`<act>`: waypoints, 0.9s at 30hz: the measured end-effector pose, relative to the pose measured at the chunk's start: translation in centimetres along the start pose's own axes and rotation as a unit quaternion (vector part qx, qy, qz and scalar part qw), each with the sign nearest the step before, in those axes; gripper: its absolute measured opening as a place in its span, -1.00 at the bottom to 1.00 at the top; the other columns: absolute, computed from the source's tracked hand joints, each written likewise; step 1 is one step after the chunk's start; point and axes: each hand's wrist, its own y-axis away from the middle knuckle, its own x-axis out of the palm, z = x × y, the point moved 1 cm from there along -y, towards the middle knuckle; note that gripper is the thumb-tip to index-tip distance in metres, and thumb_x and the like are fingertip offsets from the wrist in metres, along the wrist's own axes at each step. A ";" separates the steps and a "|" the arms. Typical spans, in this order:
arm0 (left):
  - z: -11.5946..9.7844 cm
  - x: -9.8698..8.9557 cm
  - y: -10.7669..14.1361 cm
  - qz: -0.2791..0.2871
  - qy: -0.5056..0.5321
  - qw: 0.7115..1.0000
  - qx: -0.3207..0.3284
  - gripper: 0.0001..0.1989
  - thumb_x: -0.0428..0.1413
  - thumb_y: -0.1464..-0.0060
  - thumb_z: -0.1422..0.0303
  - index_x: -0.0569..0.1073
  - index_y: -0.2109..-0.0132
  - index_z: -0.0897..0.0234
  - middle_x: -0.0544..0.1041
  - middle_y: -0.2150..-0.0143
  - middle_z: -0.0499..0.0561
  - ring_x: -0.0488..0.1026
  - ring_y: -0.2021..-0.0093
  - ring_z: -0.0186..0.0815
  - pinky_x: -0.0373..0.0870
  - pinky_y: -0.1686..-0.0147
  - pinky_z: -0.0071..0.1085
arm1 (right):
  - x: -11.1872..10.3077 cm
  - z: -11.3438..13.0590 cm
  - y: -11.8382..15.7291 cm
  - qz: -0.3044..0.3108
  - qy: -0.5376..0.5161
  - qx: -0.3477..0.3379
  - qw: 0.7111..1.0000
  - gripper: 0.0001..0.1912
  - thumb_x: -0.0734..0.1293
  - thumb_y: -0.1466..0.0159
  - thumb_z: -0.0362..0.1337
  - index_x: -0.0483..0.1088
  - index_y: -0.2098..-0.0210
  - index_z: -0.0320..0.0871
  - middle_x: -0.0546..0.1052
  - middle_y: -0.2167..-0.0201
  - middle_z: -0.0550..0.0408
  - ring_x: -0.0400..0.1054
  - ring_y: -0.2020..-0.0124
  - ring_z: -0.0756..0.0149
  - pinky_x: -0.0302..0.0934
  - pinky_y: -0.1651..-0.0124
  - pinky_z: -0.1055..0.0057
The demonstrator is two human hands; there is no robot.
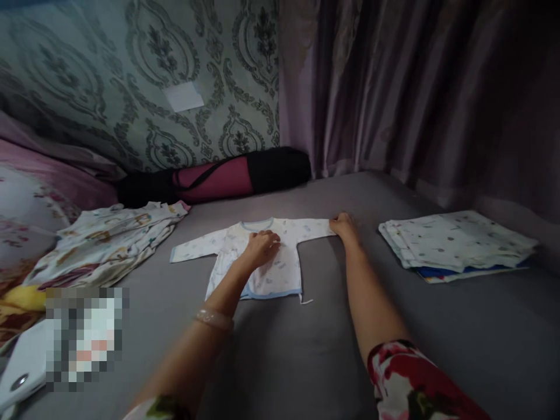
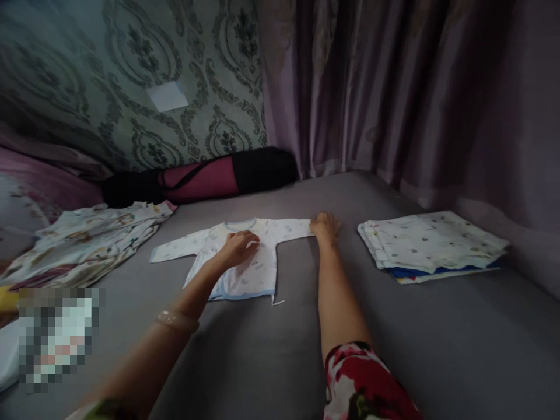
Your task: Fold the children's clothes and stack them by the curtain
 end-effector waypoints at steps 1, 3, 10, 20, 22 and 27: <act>0.0 0.4 -0.8 -0.005 0.011 1.000 0.008 -0.69 -0.07 -0.21 0.30 0.45 -0.02 0.23 0.49 -0.06 0.15 0.40 -0.08 -0.06 0.24 -0.05 -0.09 | 0.0 0.0 -0.2 0.005 0.001 0.013 1.000 -0.64 0.23 -0.27 -0.20 0.50 0.05 -0.22 0.44 -0.04 -0.28 0.27 -0.12 -0.06 0.10 -0.12 0.02; -0.1 1.0 -2.2 -0.009 0.027 0.999 0.018 -0.66 -0.06 -0.21 0.31 0.40 -0.09 0.24 0.44 -0.15 0.14 0.35 -0.14 -0.07 0.23 -0.09 -0.10 | 0.0 0.0 -0.5 0.012 0.004 0.038 0.999 -0.67 0.26 -0.24 -0.21 0.53 0.09 -0.17 0.46 -0.03 -0.23 0.29 -0.11 -0.04 0.11 -0.13 0.04; 0.3 2.3 -4.9 0.000 0.047 0.999 0.017 -0.54 -0.06 -0.22 0.25 0.26 -0.23 0.24 0.23 -0.33 0.16 0.16 -0.31 -0.09 0.14 -0.22 -0.08 | -0.9 0.4 -1.1 0.034 -0.046 0.005 0.998 -0.74 0.29 -0.21 -0.28 0.54 0.16 -0.19 0.55 0.11 -0.20 0.43 0.05 0.08 0.26 0.04 0.27; 1.3 3.2 -6.0 0.057 0.064 0.996 0.014 -0.40 -0.11 -0.22 0.02 0.16 -0.32 0.16 0.09 -0.40 0.12 -0.02 -0.39 -0.04 -0.05 -0.29 0.03 | -2.7 1.2 -0.6 0.076 -0.460 0.052 0.883 -0.87 0.38 -0.16 -0.38 0.41 0.27 -0.20 0.52 0.52 0.14 0.42 0.52 0.38 0.27 0.53 0.54; 1.3 3.0 -6.2 0.061 0.062 0.996 0.016 -0.38 -0.09 -0.20 -0.01 0.15 -0.32 0.13 0.09 -0.40 0.11 -0.03 -0.38 -0.01 -0.04 -0.28 0.04 | -3.4 1.5 -0.2 0.093 -0.535 0.057 0.838 -0.85 0.40 -0.12 -0.42 0.38 0.31 -0.17 0.51 0.52 0.18 0.40 0.54 0.41 0.29 0.53 0.55; 1.1 2.3 -6.9 0.095 0.053 0.994 0.000 -0.33 -0.02 -0.13 -0.04 0.16 -0.31 0.13 0.07 -0.40 0.16 0.00 -0.34 0.12 0.01 -0.21 0.12 | -4.6 3.1 0.5 0.120 -0.619 0.064 0.773 -0.85 0.36 -0.15 -0.49 0.35 0.37 -0.14 0.49 0.51 0.20 0.41 0.49 0.44 0.34 0.46 0.55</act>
